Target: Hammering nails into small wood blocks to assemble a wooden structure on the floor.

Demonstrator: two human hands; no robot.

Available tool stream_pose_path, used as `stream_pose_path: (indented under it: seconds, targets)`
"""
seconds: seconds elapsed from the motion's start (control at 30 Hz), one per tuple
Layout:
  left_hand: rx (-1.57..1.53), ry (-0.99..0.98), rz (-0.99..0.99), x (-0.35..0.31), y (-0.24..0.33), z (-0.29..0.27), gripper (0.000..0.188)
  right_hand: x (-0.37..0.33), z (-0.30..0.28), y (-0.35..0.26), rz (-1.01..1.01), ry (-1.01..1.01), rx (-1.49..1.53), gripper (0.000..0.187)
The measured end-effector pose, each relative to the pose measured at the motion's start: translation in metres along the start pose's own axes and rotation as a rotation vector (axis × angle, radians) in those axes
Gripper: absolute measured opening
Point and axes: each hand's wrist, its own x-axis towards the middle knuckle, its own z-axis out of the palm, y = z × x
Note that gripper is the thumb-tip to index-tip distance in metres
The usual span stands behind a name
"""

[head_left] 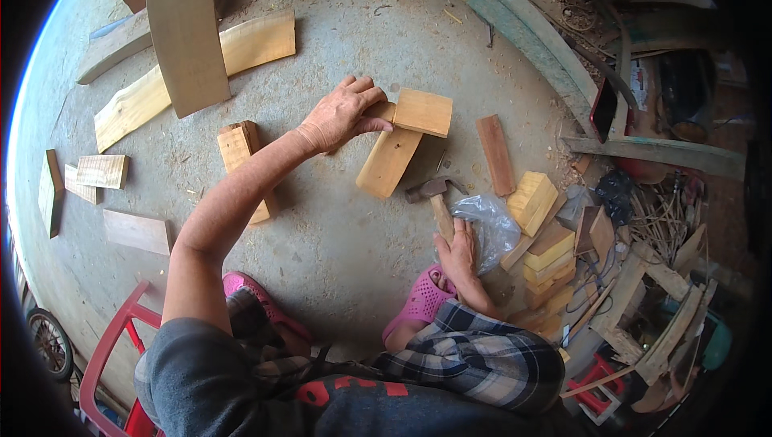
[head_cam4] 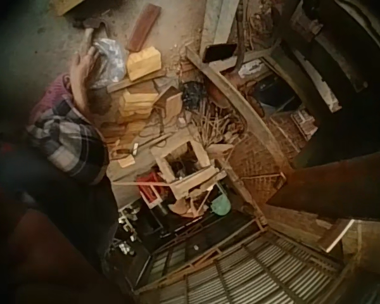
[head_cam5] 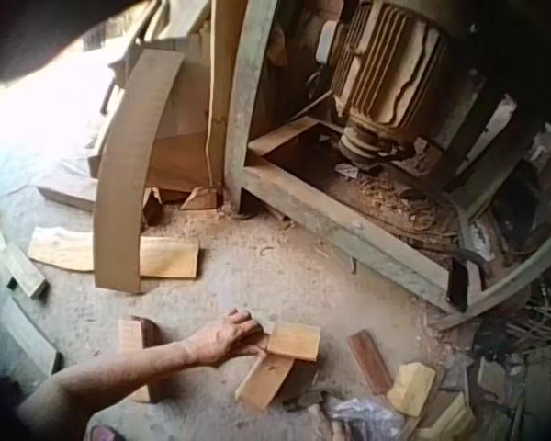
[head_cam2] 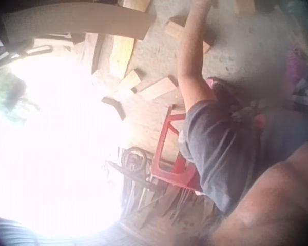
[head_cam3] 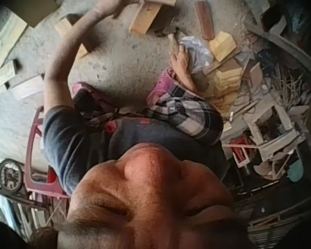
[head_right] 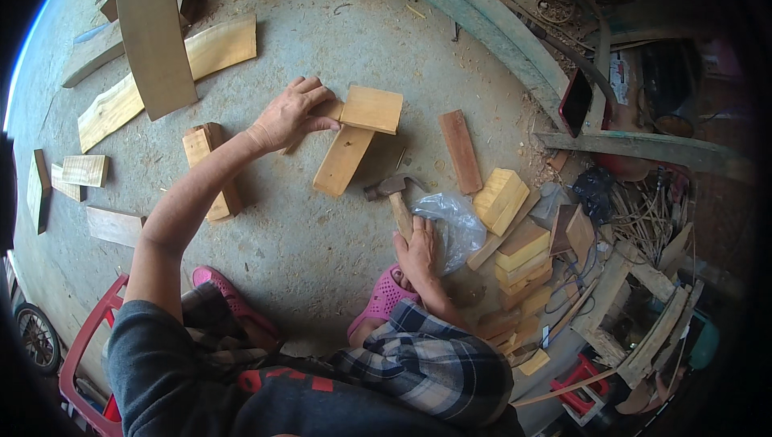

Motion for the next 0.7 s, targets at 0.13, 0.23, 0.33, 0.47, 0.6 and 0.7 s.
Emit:
stream_pose_path:
  seconds: [0.13,0.23,0.33,0.47,0.6,0.7]
  targets:
    - [-0.092,0.115,-0.066,-0.019,0.015,0.024,0.053,-0.009,-0.011,0.010,-0.011,-0.019,0.148,0.041]
    - [-0.172,0.211,-0.242,-0.042,0.026,0.030,0.054,-0.012,-0.041,-0.012,-0.021,-0.055,0.280,0.040]
    - [-0.221,0.308,-0.367,-0.057,0.039,0.028,0.053,-0.013,-0.068,-0.019,0.032,-0.088,0.361,0.038]
    - [-0.172,0.175,0.005,-0.094,0.023,0.003,0.056,-0.012,-0.071,-0.016,-0.038,-0.085,0.462,0.034]
    - [-0.053,0.021,0.055,-0.099,0.005,0.005,0.053,-0.013,-0.077,-0.015,-0.078,-0.064,0.494,0.039]
    - [-0.021,-0.029,0.051,-0.091,0.000,0.011,0.052,-0.008,-0.091,-0.020,-0.153,-0.102,0.528,0.044]
